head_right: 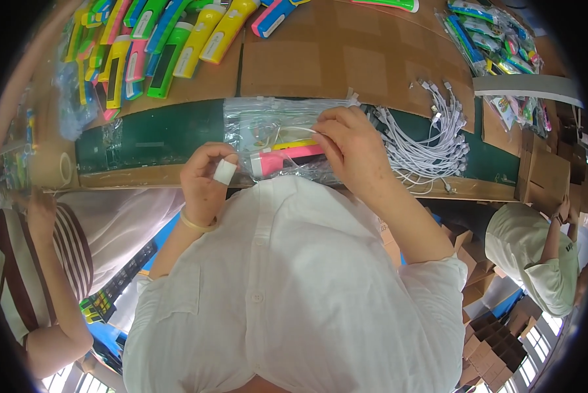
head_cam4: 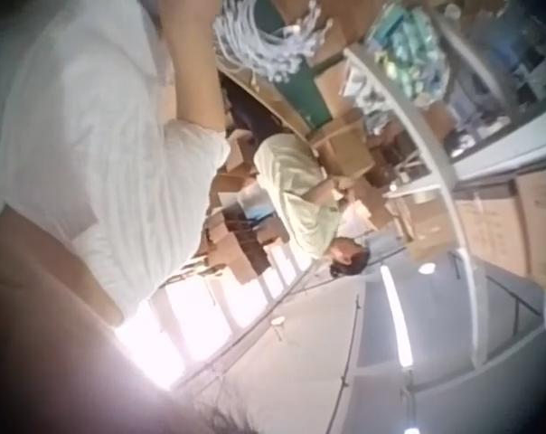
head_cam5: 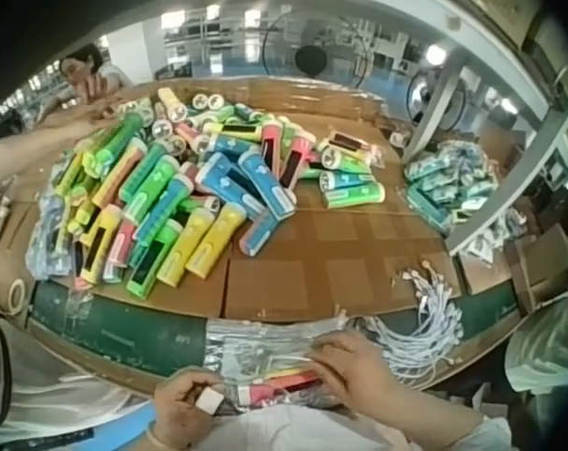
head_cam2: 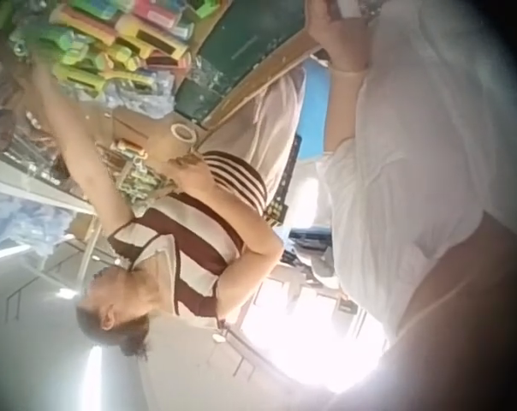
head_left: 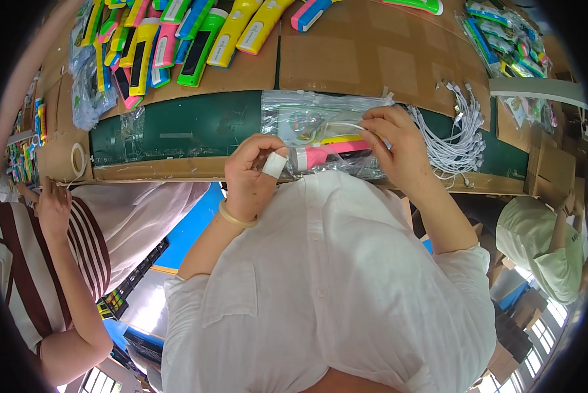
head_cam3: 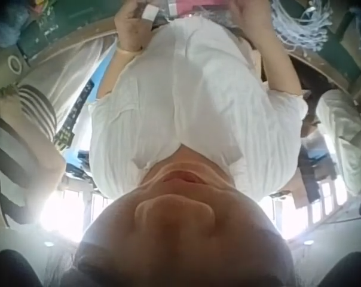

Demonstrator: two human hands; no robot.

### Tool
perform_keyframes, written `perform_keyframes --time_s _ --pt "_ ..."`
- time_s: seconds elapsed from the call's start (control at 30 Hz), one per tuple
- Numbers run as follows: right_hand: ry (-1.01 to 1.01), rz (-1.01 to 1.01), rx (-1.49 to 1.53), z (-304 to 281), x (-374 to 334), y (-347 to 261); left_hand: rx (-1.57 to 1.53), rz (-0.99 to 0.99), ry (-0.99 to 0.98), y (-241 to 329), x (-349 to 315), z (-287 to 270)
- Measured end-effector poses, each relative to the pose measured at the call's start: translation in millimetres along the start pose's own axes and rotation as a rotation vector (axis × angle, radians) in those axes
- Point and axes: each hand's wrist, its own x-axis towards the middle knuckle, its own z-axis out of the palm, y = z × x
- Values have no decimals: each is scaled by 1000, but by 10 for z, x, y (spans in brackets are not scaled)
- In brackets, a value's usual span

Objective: Packaging colorful flashlights and USB charging cables into individual plastic bags at a factory workbench.

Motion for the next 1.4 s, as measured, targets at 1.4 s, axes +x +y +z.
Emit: perform_keyframes --time_s 1.4 --pt "-243 -244 123 50 280 -102 -37 163 8 -34 -96 -69"
